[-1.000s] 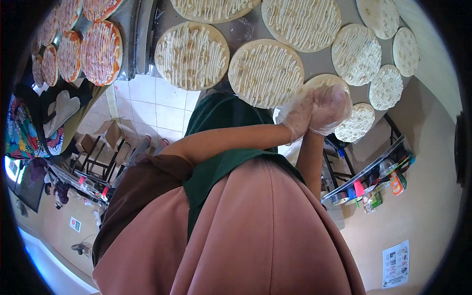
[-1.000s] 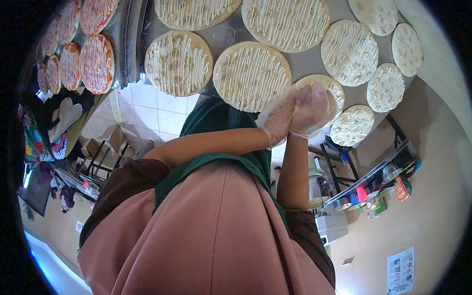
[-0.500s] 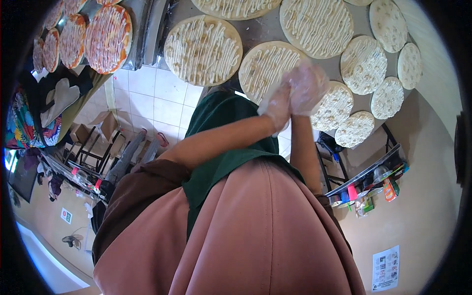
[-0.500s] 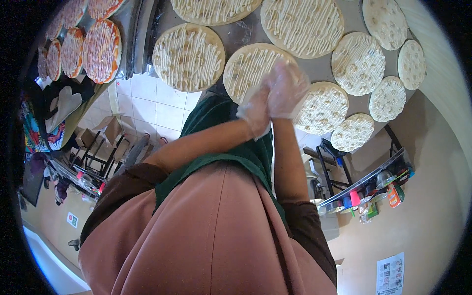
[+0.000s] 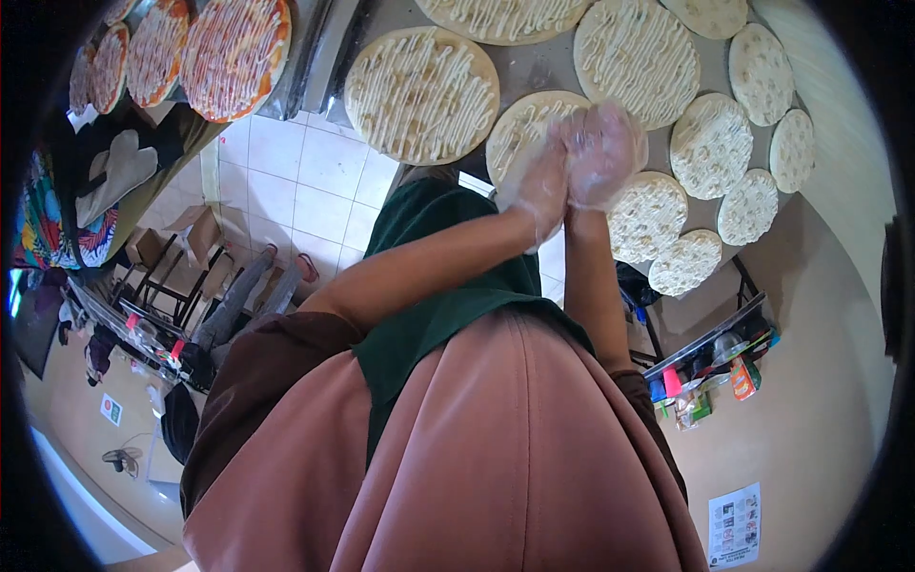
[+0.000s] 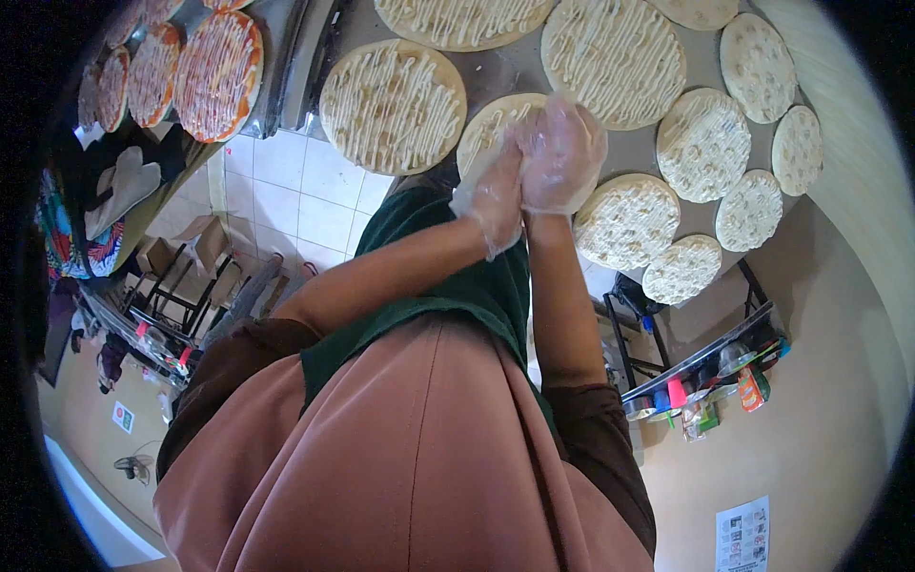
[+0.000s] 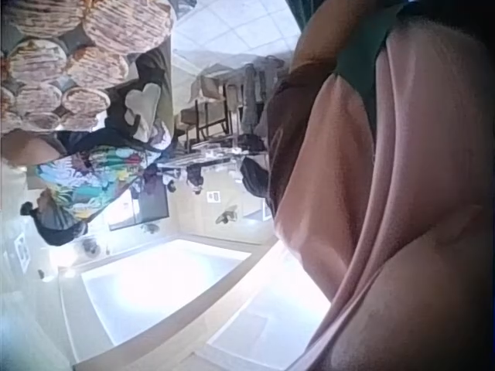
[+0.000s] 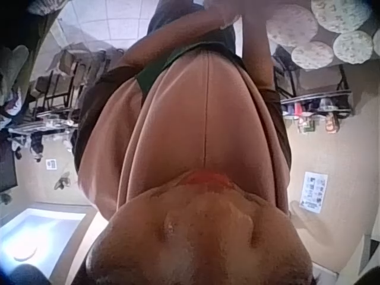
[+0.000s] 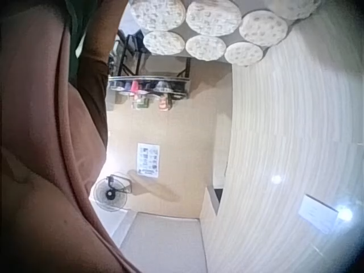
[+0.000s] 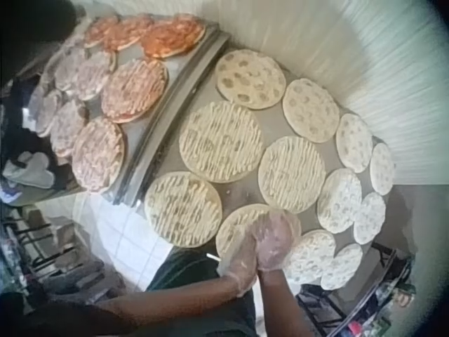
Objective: The person is preparing several pizza bases by adding ingredients.
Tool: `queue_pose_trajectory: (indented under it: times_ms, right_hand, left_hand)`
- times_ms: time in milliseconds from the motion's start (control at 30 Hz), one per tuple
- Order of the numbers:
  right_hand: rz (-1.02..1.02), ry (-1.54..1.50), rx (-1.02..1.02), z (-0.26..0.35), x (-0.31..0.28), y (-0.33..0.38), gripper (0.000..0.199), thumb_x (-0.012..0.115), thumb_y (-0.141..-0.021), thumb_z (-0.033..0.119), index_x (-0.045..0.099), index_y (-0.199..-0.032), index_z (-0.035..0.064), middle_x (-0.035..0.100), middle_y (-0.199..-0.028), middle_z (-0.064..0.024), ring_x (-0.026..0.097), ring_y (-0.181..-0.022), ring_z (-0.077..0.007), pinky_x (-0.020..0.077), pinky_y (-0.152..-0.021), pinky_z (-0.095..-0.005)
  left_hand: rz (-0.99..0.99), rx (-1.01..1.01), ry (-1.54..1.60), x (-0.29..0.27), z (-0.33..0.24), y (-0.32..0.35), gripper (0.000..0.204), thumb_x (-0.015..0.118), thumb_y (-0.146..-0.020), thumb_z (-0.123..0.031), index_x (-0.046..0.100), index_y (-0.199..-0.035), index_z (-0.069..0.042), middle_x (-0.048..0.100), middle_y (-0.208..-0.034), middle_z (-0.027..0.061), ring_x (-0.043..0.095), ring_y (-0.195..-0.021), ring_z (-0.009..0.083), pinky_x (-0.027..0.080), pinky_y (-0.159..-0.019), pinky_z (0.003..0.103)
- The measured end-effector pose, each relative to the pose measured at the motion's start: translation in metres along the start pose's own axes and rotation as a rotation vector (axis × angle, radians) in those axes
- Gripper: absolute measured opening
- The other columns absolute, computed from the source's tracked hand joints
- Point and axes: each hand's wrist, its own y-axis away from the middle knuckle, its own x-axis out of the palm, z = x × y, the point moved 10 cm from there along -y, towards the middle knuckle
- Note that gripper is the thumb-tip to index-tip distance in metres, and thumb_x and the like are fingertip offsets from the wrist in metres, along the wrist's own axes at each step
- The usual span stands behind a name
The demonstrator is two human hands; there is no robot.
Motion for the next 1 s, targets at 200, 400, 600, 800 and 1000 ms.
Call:
queue_pose_trajectory:
  times_ms: [200,400,600,800,1000]
  right_hand:
    - [-0.062,1.166,-0.697,0.014,0.026,0.050,0.013,0.057,-0.083,0.012,0.050,-0.075,0.0045,0.048,-0.063,-0.0023,0.045,-0.053,-0.0088,0.0370,-0.045,-0.0243]
    - [-0.170,0.477,-0.075,-0.020,-0.036,0.082,0.011,0.059,-0.081,0.012,0.053,-0.081,0.0025,0.051,-0.067,-0.0039,0.049,-0.056,-0.0115,0.0403,-0.048,-0.0245]
    - [-0.015,1.576,-0.629,0.080,0.062,0.106,0.019,0.060,-0.079,0.017,0.058,-0.083,-0.0014,0.055,-0.089,-0.0177,0.056,-0.075,-0.0271,0.0447,-0.065,-0.0350]
    - [0.127,1.839,-0.389,0.116,0.088,0.157,0.016,0.058,-0.081,0.016,0.056,-0.082,-0.0003,0.056,-0.095,-0.0167,0.058,-0.074,-0.0333,0.0472,-0.063,-0.0395]
    - [0.117,1.627,-0.588,0.176,0.101,0.207,0.015,0.050,-0.080,0.012,0.053,-0.089,-0.0004,0.053,-0.097,-0.0184,0.058,-0.080,-0.0350,0.0473,-0.067,-0.0409]
  left_hand:
    - [-0.212,-0.333,0.087,-0.044,0.027,0.039,0.050,0.029,-0.097,-0.038,0.046,-0.121,0.003,0.053,-0.113,0.0120,0.050,-0.100,0.0176,0.038,-0.090,0.028]
    - [-0.022,-0.234,0.181,-0.037,0.031,0.075,0.049,0.029,-0.097,-0.039,0.049,-0.117,0.000,0.055,-0.110,0.0078,0.049,-0.100,0.0164,0.038,-0.089,0.028]
    - [0.183,-0.278,0.097,0.009,-0.048,0.091,0.058,0.024,-0.094,-0.051,0.047,-0.119,-0.003,0.055,-0.108,0.0073,0.051,-0.098,0.0170,0.039,-0.088,0.031]
    - [0.372,-0.528,0.297,0.047,-0.063,0.143,0.060,0.027,-0.093,-0.054,0.046,-0.119,-0.003,0.056,-0.107,0.0067,0.053,-0.096,0.0185,0.040,-0.086,0.033]
    - [0.707,-0.275,0.196,0.101,-0.075,0.171,0.039,0.041,-0.095,-0.036,0.050,-0.112,-0.002,0.057,-0.104,0.0064,0.053,-0.096,0.0154,0.040,-0.088,0.030]
